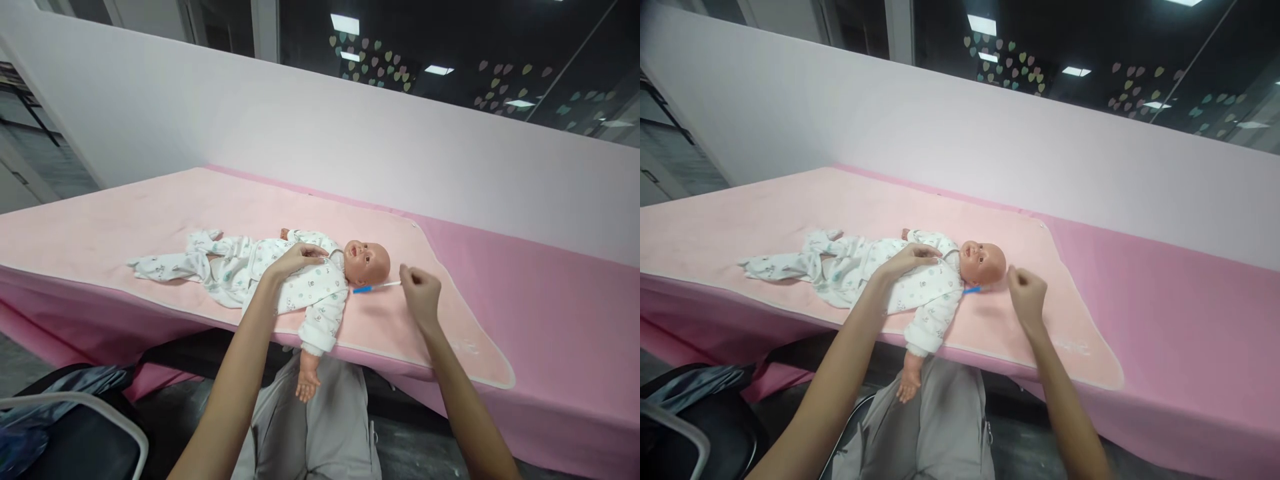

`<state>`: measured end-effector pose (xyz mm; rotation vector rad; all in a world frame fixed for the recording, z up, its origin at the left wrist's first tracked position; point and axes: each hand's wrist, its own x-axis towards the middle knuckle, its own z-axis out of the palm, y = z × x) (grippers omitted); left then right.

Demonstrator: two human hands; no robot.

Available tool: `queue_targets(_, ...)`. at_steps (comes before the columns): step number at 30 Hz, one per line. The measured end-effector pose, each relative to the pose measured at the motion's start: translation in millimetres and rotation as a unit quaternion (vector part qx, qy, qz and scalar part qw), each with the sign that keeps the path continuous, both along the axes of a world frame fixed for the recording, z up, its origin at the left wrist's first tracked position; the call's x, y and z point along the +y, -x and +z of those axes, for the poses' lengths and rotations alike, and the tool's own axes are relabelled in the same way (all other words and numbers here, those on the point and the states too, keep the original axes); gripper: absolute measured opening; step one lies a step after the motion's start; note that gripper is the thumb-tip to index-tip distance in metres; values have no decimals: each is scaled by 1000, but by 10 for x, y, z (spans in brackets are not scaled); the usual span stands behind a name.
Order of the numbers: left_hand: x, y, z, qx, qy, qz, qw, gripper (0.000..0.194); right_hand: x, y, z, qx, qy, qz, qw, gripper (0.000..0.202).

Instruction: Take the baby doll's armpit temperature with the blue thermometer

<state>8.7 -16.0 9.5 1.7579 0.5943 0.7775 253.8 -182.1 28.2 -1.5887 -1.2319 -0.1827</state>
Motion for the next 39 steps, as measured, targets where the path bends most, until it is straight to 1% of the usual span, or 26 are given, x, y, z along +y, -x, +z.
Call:
queue_targets(2, -17, -14, -16, -15, -2, 12, 1000, 35, -151, 10, -270, -94, 13, -47, 994, 45)
queue_targets(4, -35, -12, -15, -30, 9, 3, 1000, 38, -234, 18, -505, -176, 2, -136, 975, 46)
queue_targets(5, -43, -8, -11, -40, 15, -2, 999, 40, -262, 33, -602, -216, 8, -166, 962, 45)
queue_targets(6, -49, -5, -8, -50, 21, -5, 999, 43, -287, 60, -684, -258, 23, -180, 949, 44)
queue_targets(7, -53, -4, -7, -61, 24, -7, 998, 47, -312, 101, -748, -298, 50, -178, 936, 43)
queue_targets(8, -55, -4, -8, -71, 27, -6, 997, 49, -335, 155, -791, -333, 86, -162, 925, 40)
queue_targets(10, -51, -10, -19, -89, 28, 1, 996, 48, -358, 282, -799, -371, 178, -134, 902, 35)
queue_targets(11, -47, -14, -28, -94, 25, 2, 995, 43, -347, 347, -760, -372, 226, -130, 891, 33)
queue_targets(13, -39, -22, -43, -103, 13, -1, 995, 32, -256, 475, -609, -352, 296, -142, 876, 28)
queue_targets(14, -37, -25, -49, -107, 8, -5, 994, 28, -173, 541, -510, -339, 308, -145, 877, 27)
queue_targets(15, -37, -27, -52, -112, 5, -8, 994, 26, -65, 612, -407, -327, 300, -137, 886, 26)
queue_targets(16, -40, -29, -52, -118, 5, -12, 993, 25, 62, 692, -313, -318, 271, -113, 901, 26)
queue_targets(17, -46, -31, -49, -123, 7, -17, 992, 24, 204, 778, -235, -309, 227, -78, 920, 26)
queue_targets(18, -53, -33, -45, -127, 10, -22, 992, 23, 353, 870, -181, -308, 172, -24, 935, 24)
queue_targets(19, -61, -35, -39, -129, 12, -24, 991, 23, 501, 961, -155, -308, 117, 18, 944, 23)
queue_targets(20, -70, -37, -33, -129, 12, -23, 991, 23, 641, 1044, -156, -312, 72, 52, 946, 22)
queue_targets(21, -77, -40, -28, -130, 12, -18, 991, 24, 766, 1113, -181, -313, 40, 73, 946, 19)
queue_targets(24, -79, -52, -27, -135, 19, -3, 991, 24, 998, 1207, -338, -294, -10, 101, 950, 15)
queue_targets(27, -55, -65, -44, -133, 38, -10, 990, 25, 1037, 1177, -481, -233, -38, 129, 963, 16)
queue_targets(29, -37, -71, -53, -131, 45, -2, 990, 25, 1021, 1147, -527, -189, -55, 147, 969, 19)
queue_targets(31, -26, -75, -54, -136, 42, 17, 990, 24, 1013, 1133, -542, -159, -70, 164, 971, 20)
queue_targets(35, -14, -76, -53, -129, 29, 46, 990, 19, 1038, 1126, -549, -135, -82, 186, 970, 18)
queue_targets(39, 5, -71, -82, -128, 37, 43, 990, 17, 1052, 1114, -565, -123, -90, 192, 970, 15)
